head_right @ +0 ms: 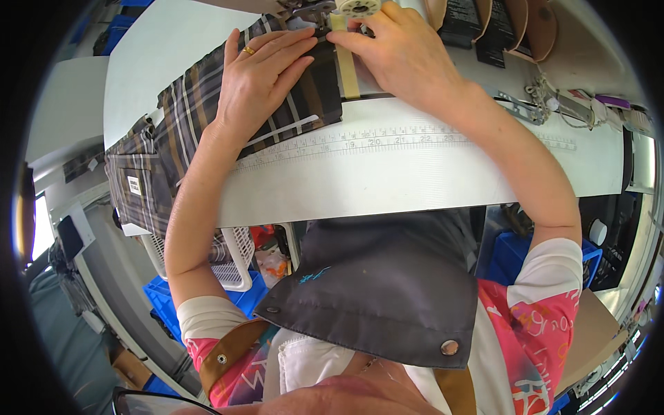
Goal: Sewing together pieces of plaid fabric using an industrial sewing machine.
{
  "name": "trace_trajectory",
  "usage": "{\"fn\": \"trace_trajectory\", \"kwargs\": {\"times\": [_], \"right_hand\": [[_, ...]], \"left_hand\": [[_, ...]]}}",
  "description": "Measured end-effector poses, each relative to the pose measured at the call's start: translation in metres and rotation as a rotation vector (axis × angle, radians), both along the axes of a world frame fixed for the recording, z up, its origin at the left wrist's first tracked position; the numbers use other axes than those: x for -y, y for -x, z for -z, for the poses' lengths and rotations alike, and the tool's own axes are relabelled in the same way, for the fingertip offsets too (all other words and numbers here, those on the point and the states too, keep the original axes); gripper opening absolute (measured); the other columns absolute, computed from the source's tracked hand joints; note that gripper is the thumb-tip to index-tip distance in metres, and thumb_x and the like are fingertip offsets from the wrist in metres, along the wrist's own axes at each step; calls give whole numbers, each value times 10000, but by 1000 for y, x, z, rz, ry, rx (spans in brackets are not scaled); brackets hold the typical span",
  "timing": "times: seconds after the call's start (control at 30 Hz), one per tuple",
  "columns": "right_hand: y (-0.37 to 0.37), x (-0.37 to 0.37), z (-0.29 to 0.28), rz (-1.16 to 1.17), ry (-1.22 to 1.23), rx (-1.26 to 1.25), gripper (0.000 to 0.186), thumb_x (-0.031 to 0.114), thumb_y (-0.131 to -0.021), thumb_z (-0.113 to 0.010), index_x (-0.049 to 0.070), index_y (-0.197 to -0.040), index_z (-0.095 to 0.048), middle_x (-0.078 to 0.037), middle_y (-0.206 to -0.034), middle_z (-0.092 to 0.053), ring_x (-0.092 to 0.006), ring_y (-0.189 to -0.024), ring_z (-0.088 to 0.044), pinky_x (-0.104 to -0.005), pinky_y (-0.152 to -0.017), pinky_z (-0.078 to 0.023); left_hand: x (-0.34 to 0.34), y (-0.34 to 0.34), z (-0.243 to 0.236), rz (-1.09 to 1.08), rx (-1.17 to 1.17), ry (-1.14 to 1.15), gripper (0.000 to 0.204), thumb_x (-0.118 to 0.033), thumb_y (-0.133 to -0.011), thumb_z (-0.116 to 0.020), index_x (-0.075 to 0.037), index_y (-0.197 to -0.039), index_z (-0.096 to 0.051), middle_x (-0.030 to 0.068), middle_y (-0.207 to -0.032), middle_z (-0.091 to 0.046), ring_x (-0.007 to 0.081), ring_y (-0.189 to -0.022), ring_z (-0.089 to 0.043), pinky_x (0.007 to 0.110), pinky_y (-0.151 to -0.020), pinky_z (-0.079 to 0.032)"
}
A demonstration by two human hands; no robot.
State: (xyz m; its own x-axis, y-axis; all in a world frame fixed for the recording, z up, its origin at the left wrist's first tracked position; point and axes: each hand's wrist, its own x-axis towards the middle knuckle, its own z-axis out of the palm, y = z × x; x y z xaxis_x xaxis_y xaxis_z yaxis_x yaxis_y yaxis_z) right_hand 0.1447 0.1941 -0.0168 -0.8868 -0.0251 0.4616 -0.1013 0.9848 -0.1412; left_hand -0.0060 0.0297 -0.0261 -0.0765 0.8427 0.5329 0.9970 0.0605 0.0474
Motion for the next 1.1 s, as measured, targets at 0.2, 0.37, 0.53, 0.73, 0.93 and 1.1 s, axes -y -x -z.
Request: {"fn": "trace_trajectory", "kwargs": {"times": [0.2,0.37,0.53,0.73,0.93,1.1], "right_hand": [[4,-1,-10,-33,-8,9,254,31,-750,-606,40,-1002,-633,-119,-932,-578,-261,-794,-568,-366,-685,-462],[5,3,-15,-35,-13,-72,214,32,-735,-602,25,-946,-638,-144,-896,-587,-283,-788,-560,-390,-702,-454],[-53,20,2,13,413,16,244,38,-810,-596,61,-1051,-626,-39,-1044,-573,-231,-980,-520,-310,-801,-420],[-72,45,-13,63,1433,276,297,137,-914,-512,24,-1183,-569,-67,-1130,-604,-140,-874,-611,-246,-705,-498],[-21,61,-23,13,1683,371,392,164,-921,-481,-54,-1246,-482,-120,-1121,-606,-157,-830,-636,-260,-700,-517],[-18,80,-19,-18,1623,230,246,96,-872,-573,-8,-1094,-598,-78,-929,-647,-128,-753,-630,-250,-659,-511]], "left_hand": [[0,1,-2,-9,47,58,227,-237,-861,-616,-164,-1069,-666,-62,-1144,-629,161,-1062,-571,509,-1031,-249],[1,4,-9,17,62,92,245,-236,-859,-614,-140,-1079,-658,-22,-1163,-622,192,-1053,-575,514,-1008,-286],[39,-50,-40,38,379,167,325,-217,-772,-701,-70,-1054,-636,78,-1032,-641,259,-1006,-578,400,-896,-424],[43,-52,-27,-121,1085,-13,117,-46,-782,-673,23,-874,-652,54,-796,-627,125,-714,-610,241,-650,-482],[46,-47,-26,-90,1461,-128,182,-63,-819,-664,37,-970,-650,48,-811,-655,75,-738,-595,199,-679,-467],[46,-51,-36,-88,1453,-128,236,-66,-801,-683,25,-1017,-655,37,-856,-651,70,-783,-578,201,-707,-459]]}}
